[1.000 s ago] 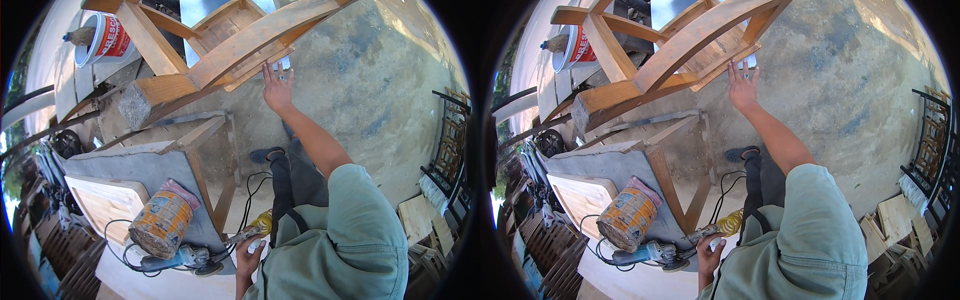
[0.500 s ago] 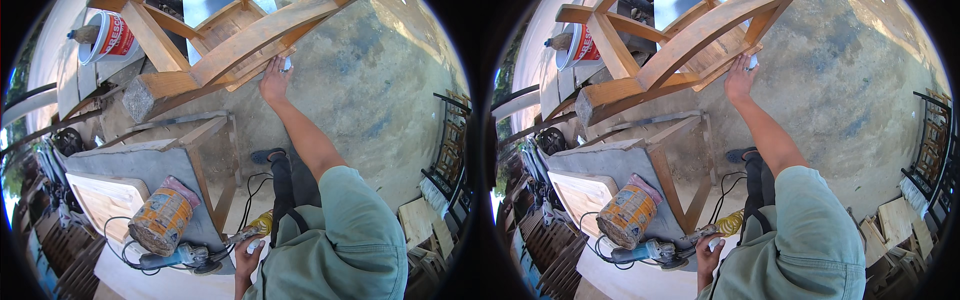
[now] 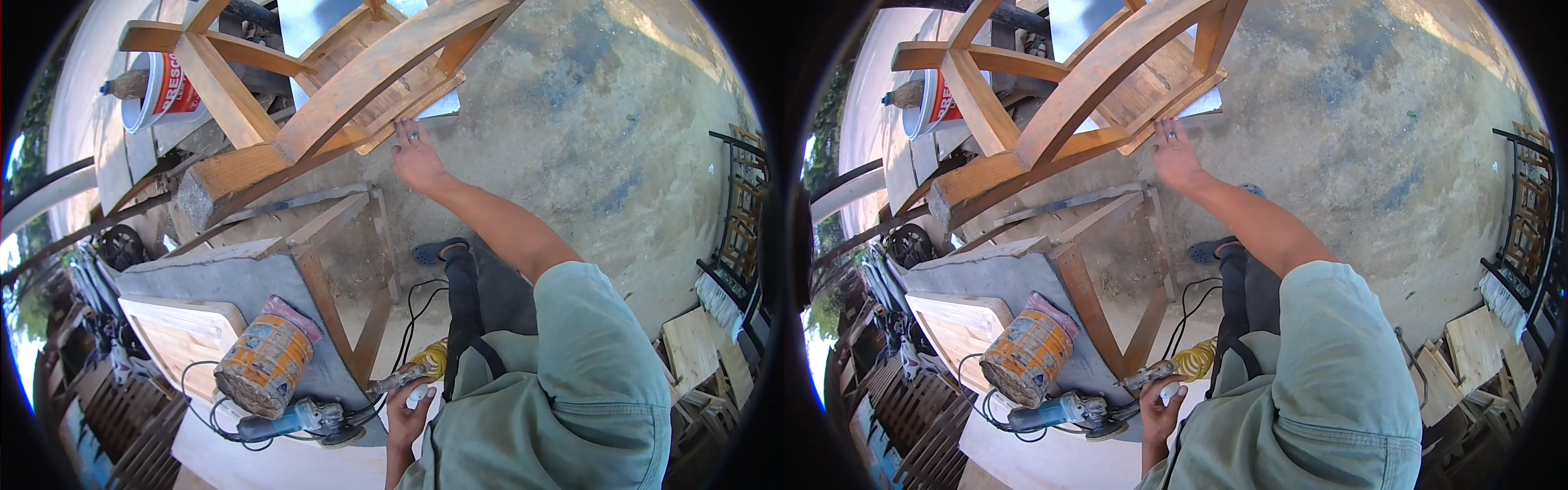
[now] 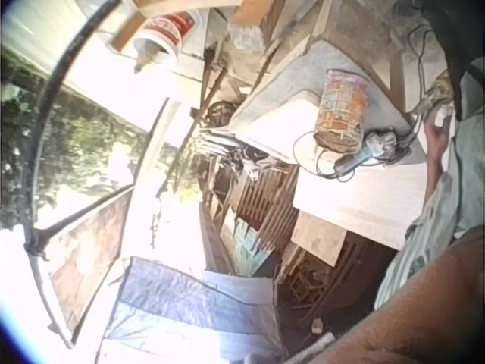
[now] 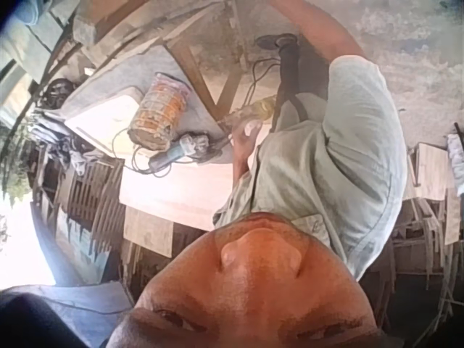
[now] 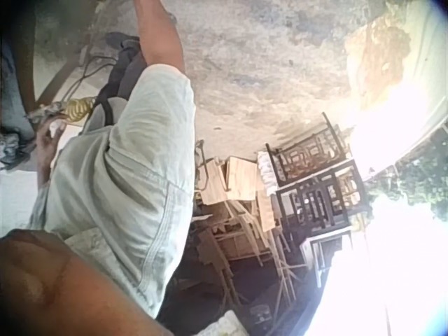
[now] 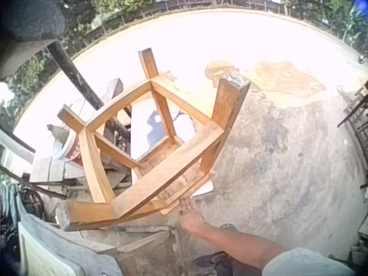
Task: The person repairs a wooden stool by applying glue to the joints and gaps in the seat and frame. They use a white glue bottle to fill cracks in the seat surface and apply adhesive to the leg connections, then press the joints together to secure them.
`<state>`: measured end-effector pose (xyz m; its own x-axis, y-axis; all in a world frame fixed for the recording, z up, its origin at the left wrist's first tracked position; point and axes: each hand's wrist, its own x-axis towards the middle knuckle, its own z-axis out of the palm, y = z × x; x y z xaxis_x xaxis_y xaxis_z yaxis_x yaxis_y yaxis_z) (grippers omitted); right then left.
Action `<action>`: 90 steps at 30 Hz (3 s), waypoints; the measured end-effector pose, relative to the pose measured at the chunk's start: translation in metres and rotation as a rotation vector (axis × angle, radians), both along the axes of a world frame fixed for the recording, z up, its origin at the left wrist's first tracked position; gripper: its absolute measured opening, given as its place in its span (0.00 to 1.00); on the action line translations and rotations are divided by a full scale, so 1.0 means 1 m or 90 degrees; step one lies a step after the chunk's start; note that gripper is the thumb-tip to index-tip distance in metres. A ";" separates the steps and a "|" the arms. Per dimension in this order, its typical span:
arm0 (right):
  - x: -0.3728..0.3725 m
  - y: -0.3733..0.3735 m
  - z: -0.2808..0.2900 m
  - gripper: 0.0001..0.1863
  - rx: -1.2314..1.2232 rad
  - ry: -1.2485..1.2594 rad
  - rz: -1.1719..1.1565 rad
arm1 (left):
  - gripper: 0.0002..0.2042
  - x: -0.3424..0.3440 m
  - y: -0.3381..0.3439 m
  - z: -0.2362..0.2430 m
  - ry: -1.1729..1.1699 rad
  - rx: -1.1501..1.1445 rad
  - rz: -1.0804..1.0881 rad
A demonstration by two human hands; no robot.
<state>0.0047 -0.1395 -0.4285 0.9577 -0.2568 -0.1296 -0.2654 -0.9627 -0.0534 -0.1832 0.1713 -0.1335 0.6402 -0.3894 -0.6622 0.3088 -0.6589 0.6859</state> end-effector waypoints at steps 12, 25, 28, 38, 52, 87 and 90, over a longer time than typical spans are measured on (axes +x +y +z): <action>-0.029 0.014 0.064 0.17 0.343 0.231 0.203 | 0.10 0.013 -0.009 -0.006 -0.041 -0.018 0.029; -0.147 0.043 0.243 0.08 1.002 -0.254 -0.080 | 0.11 0.068 -0.048 -0.020 -0.027 -0.142 -0.013; -0.157 0.039 0.267 0.10 0.942 -0.193 0.081 | 0.13 0.066 -0.042 -0.032 -0.052 -0.152 -0.039; -0.164 0.052 0.269 0.16 0.768 -0.120 0.124 | 0.15 0.069 -0.051 -0.027 -0.092 -0.138 -0.063; -0.095 -0.064 0.102 0.17 0.954 -0.291 -0.419 | 0.22 0.060 -0.041 -0.032 -0.063 -0.043 0.022; -0.035 -0.087 -0.046 0.18 0.665 -0.311 -0.587 | 0.19 0.050 -0.032 -0.039 -0.049 0.017 0.019; -0.034 -0.087 -0.047 0.18 0.660 -0.318 -0.580 | 0.19 0.050 -0.032 -0.038 -0.043 0.018 0.022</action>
